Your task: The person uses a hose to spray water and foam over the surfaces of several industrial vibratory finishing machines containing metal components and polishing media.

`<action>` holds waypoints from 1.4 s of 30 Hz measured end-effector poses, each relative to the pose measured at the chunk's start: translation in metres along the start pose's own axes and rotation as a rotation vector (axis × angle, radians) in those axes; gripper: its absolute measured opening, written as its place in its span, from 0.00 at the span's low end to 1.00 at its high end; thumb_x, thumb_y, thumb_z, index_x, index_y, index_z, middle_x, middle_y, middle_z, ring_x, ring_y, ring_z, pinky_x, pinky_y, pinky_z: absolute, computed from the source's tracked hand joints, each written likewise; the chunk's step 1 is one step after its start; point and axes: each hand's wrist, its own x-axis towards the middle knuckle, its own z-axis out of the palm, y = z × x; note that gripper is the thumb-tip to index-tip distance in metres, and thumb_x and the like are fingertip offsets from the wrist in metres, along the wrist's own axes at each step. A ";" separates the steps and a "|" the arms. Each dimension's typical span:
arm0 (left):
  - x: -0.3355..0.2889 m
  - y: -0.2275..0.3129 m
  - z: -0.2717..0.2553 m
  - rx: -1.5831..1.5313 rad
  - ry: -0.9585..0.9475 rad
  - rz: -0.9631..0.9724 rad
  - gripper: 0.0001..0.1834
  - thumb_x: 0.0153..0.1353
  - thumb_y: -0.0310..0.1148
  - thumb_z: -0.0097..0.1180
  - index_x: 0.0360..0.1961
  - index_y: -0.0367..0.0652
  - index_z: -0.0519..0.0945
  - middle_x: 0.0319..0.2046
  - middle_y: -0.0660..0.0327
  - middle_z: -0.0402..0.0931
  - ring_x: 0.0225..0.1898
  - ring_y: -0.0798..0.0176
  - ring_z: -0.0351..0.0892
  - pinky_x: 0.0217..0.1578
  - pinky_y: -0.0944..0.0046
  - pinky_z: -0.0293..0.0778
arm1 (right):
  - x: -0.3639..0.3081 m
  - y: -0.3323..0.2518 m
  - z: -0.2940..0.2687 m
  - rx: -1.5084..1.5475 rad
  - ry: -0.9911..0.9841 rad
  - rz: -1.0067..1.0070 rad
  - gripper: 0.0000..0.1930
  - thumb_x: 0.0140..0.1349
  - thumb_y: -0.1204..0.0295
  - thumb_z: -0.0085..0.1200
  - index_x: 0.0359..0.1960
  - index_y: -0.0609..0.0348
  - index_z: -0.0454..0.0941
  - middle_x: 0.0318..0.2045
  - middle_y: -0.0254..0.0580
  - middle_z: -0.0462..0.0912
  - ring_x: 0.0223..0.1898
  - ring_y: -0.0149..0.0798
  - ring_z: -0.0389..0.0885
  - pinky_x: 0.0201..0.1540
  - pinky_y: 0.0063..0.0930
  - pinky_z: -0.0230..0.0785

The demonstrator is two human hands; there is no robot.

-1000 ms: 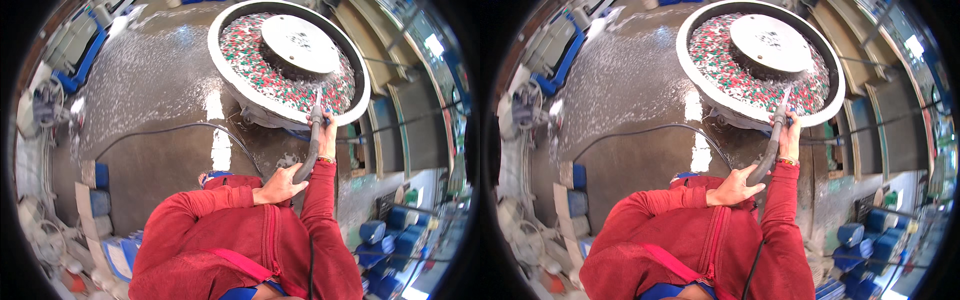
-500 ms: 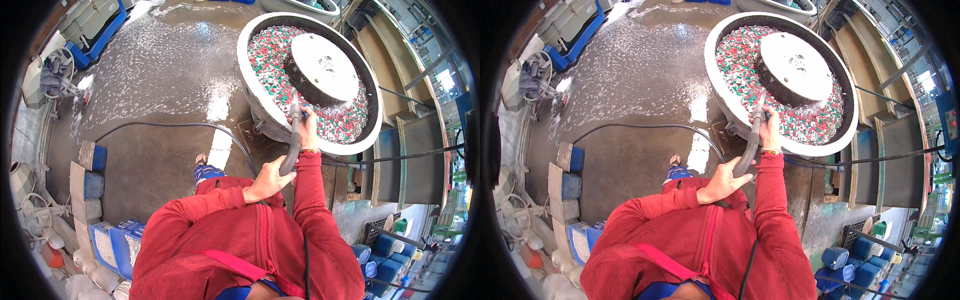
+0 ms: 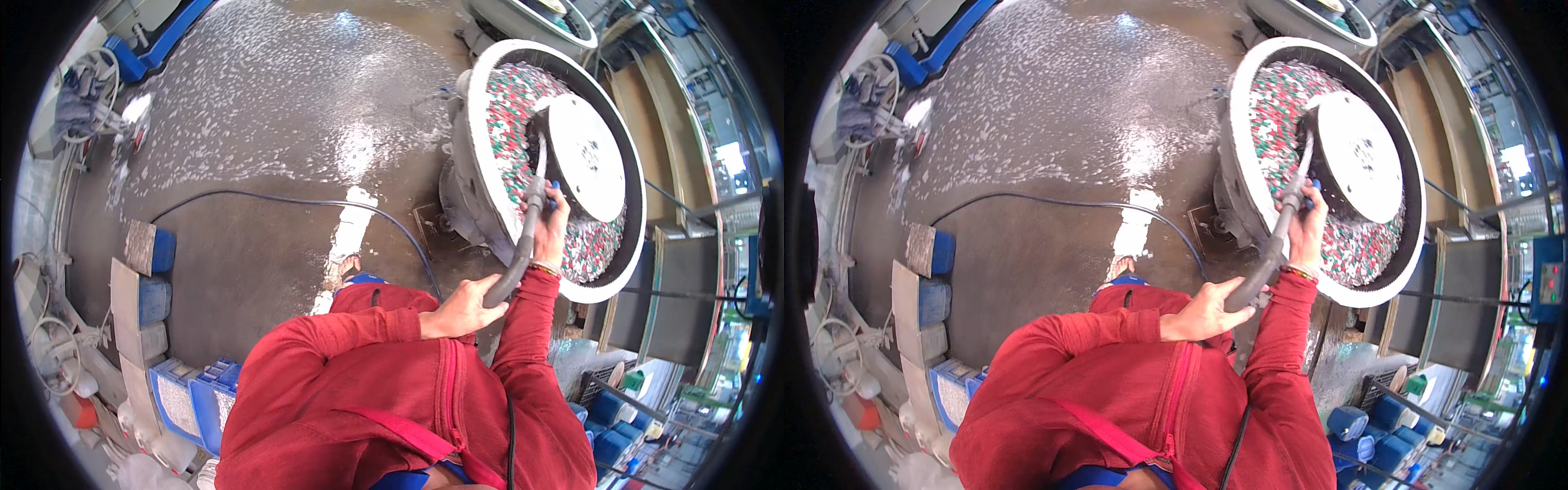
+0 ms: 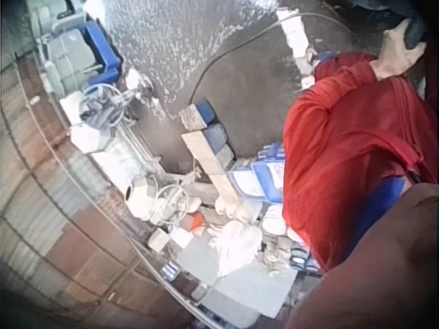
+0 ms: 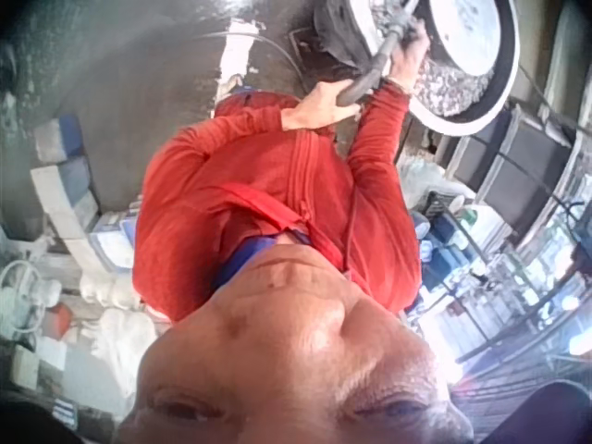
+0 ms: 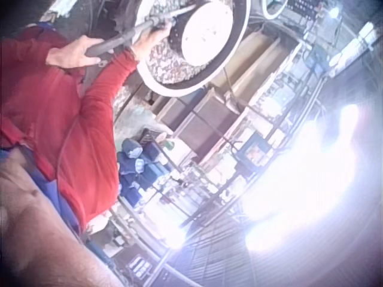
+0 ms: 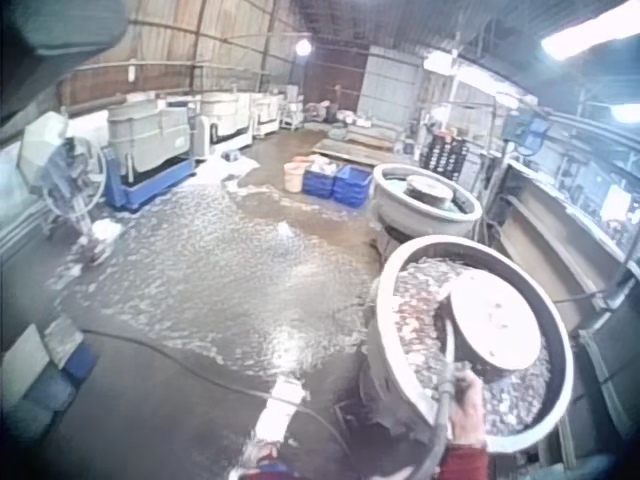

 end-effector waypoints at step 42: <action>0.052 -0.010 -0.035 0.010 -0.307 -0.193 0.19 0.52 0.24 0.54 0.48 0.42 0.72 0.18 0.73 0.67 0.17 0.82 0.59 0.18 0.78 0.57 | 0.001 0.033 -0.070 0.225 0.327 -0.132 0.18 0.48 0.70 0.49 0.38 0.66 0.62 0.30 0.52 0.69 0.26 0.52 0.74 0.23 0.37 0.71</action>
